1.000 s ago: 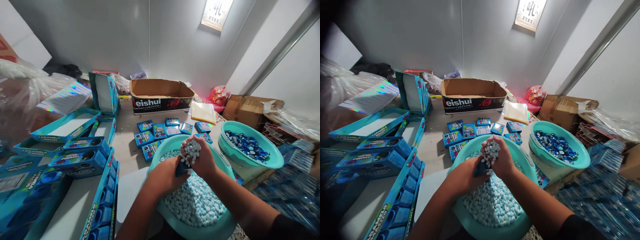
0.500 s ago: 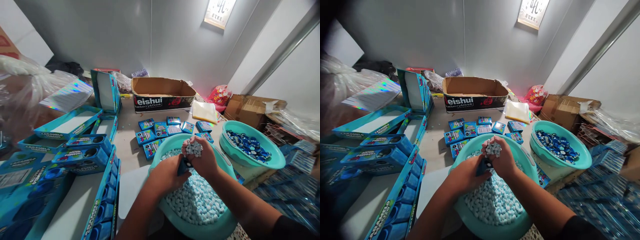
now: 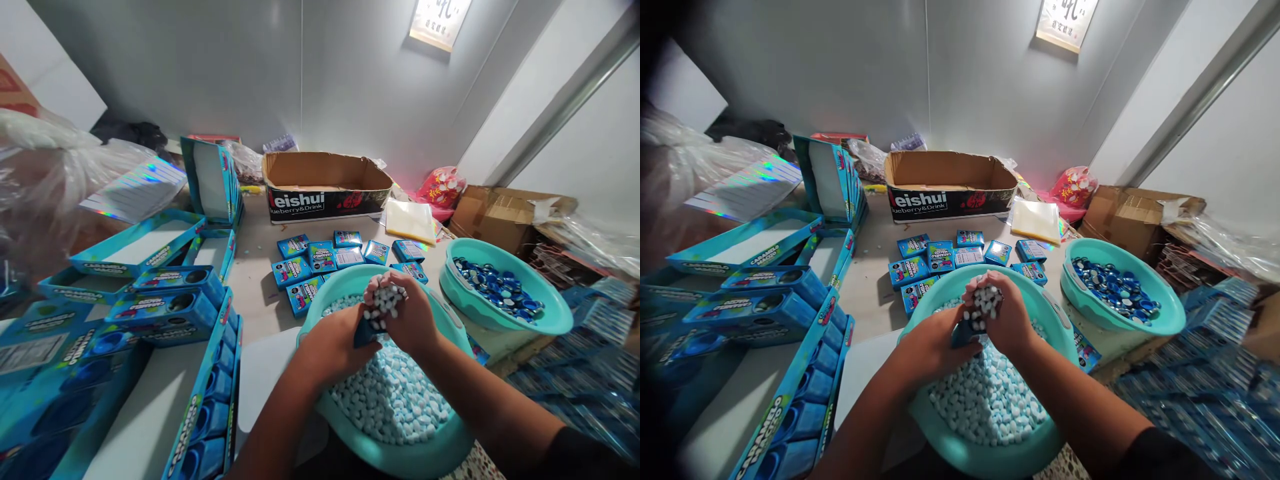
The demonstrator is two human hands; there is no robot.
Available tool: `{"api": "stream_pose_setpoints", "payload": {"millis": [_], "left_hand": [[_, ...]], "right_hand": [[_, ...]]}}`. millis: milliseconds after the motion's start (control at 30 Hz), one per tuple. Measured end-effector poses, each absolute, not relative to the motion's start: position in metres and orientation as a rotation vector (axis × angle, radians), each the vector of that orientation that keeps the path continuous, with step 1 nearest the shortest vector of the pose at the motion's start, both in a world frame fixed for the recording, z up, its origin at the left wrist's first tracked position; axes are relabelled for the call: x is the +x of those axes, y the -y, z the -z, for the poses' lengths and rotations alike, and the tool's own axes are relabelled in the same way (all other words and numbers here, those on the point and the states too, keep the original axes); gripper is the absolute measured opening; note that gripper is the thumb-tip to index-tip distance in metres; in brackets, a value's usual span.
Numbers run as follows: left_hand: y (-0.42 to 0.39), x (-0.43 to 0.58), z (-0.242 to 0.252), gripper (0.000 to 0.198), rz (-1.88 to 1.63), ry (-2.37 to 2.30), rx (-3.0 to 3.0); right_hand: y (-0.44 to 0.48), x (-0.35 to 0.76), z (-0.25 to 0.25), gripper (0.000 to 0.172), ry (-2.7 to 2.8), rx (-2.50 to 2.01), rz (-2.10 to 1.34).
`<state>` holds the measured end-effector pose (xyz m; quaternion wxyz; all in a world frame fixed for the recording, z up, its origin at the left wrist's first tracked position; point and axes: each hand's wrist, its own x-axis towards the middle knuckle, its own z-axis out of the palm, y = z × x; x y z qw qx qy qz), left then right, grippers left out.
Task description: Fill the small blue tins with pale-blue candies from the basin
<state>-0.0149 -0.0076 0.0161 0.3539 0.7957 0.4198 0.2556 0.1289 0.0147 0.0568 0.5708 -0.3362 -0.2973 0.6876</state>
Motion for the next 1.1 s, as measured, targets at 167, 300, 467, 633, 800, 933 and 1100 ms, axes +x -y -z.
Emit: {"api": "stream_pose_setpoints", "payload": {"millis": [167, 300, 467, 633, 800, 933, 1100], "left_hand": [[0.008, -0.015, -0.015, 0.044, -0.685, -1.059, 2.046], [0.01, -0.018, -0.017, 0.047, -0.691, -1.06, 2.045], [0.008, -0.019, -0.018, 0.034, -0.695, -1.023, 2.053], [0.006, -0.016, -0.019, 0.036, -0.581, -1.121, 2.061], [0.008, -0.015, -0.019, 0.038, -0.509, -1.198, 2.091], [0.01, -0.016, -0.017, 0.032, -0.603, -1.227, 2.03], [0.01, -0.017, -0.018, 0.025, -0.721, -1.205, 2.009]], "right_hand": [[-0.014, 0.129, -0.057, 0.026, 0.67, -0.79, -1.62], [-0.014, 0.129, -0.059, 0.03, 0.704, -0.792, -1.645], [-0.013, 0.131, -0.058, 0.038, 0.764, -0.779, -1.645], [-0.011, 0.133, -0.055, 0.04, 0.9, -0.728, -1.68], [-0.01, 0.134, -0.052, 0.048, 1.148, -0.71, -1.607], [-0.014, 0.149, -0.059, 0.04, 1.59, -0.8, -1.161], [-0.016, 0.182, -0.061, 0.021, 1.902, -1.042, -0.654]]}}
